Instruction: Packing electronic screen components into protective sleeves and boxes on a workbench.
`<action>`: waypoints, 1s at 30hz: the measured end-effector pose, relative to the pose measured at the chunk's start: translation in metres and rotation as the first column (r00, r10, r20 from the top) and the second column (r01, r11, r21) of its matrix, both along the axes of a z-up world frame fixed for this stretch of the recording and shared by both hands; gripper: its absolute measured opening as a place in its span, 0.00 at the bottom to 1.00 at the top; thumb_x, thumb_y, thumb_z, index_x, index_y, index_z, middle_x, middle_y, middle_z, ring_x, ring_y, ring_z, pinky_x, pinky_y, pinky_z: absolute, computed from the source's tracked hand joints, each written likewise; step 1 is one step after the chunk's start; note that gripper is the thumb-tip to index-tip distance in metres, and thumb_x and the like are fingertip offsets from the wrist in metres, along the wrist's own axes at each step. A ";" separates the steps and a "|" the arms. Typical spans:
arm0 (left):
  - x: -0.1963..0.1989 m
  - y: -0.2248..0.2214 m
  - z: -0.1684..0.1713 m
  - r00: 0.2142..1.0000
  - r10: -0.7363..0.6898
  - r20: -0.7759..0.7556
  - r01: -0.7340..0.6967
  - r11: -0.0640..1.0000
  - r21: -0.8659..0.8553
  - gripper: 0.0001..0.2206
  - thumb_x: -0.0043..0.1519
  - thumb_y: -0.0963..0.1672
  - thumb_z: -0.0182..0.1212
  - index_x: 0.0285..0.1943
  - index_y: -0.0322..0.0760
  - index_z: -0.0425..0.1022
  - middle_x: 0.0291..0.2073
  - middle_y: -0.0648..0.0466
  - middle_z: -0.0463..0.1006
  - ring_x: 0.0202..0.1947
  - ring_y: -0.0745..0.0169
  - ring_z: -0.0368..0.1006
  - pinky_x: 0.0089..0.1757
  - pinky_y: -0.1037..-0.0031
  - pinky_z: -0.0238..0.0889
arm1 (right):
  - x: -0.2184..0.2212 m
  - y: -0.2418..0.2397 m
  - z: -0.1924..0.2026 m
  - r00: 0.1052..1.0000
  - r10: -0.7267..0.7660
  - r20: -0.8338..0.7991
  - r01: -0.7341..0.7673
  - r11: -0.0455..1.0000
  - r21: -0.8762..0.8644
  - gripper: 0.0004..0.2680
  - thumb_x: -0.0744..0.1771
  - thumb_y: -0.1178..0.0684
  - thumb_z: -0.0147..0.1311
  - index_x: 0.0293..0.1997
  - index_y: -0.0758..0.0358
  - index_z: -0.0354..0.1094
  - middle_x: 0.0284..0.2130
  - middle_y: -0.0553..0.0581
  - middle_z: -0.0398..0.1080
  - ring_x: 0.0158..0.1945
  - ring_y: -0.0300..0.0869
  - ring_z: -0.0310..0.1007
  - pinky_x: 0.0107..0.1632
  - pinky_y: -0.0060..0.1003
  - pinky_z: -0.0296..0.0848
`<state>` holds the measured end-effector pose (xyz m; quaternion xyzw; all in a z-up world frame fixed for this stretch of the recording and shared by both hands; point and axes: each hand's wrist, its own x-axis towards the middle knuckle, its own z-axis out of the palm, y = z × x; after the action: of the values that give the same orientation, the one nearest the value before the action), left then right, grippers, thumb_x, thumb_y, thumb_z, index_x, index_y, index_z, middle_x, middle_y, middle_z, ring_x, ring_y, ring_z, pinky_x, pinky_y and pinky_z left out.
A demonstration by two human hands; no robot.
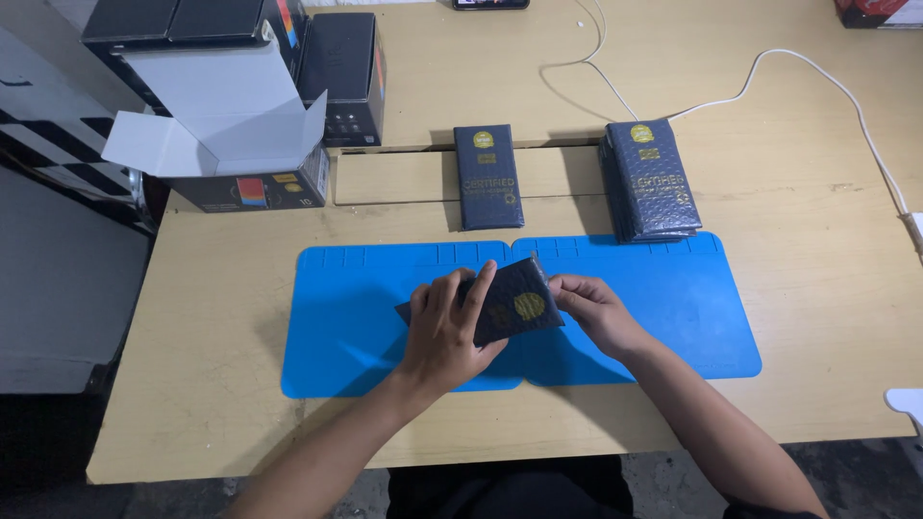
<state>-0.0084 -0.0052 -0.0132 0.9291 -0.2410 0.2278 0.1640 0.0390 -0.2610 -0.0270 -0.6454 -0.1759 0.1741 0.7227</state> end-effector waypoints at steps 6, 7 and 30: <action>-0.001 -0.002 0.012 0.996 0.047 0.071 -0.054 0.993 0.104 0.44 0.59 0.54 0.69 0.82 0.44 0.47 0.54 0.46 0.63 0.49 0.53 0.64 0.47 0.59 0.53 | 0.010 -0.002 -0.005 0.994 -0.112 0.008 0.112 0.990 -0.084 0.14 0.74 0.54 0.43 0.35 0.70 0.73 0.23 0.62 0.71 0.37 0.45 0.72 0.56 0.58 0.72; -0.001 -0.003 0.011 0.997 0.058 0.045 -0.064 0.990 0.126 0.46 0.58 0.55 0.69 0.82 0.44 0.46 0.54 0.46 0.63 0.48 0.53 0.65 0.47 0.60 0.53 | 0.011 -0.003 -0.006 0.992 -0.129 0.000 0.129 0.986 -0.104 0.14 0.74 0.53 0.43 0.35 0.70 0.73 0.23 0.63 0.71 0.37 0.47 0.73 0.57 0.59 0.71; 0.002 0.009 0.013 0.986 0.146 -0.075 -0.129 0.972 0.194 0.46 0.57 0.55 0.71 0.81 0.37 0.49 0.52 0.40 0.67 0.46 0.50 0.70 0.43 0.58 0.58 | -0.006 0.003 0.049 0.771 -0.272 0.576 0.551 0.739 -0.388 0.22 0.69 0.61 0.55 0.73 0.75 0.54 0.35 0.73 0.77 0.36 0.56 0.77 0.42 0.51 0.78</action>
<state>-0.0061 0.0042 0.0002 0.9641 -0.1889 0.1731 0.0697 0.0335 -0.2577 0.0225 -0.8655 -0.1418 -0.1210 0.4650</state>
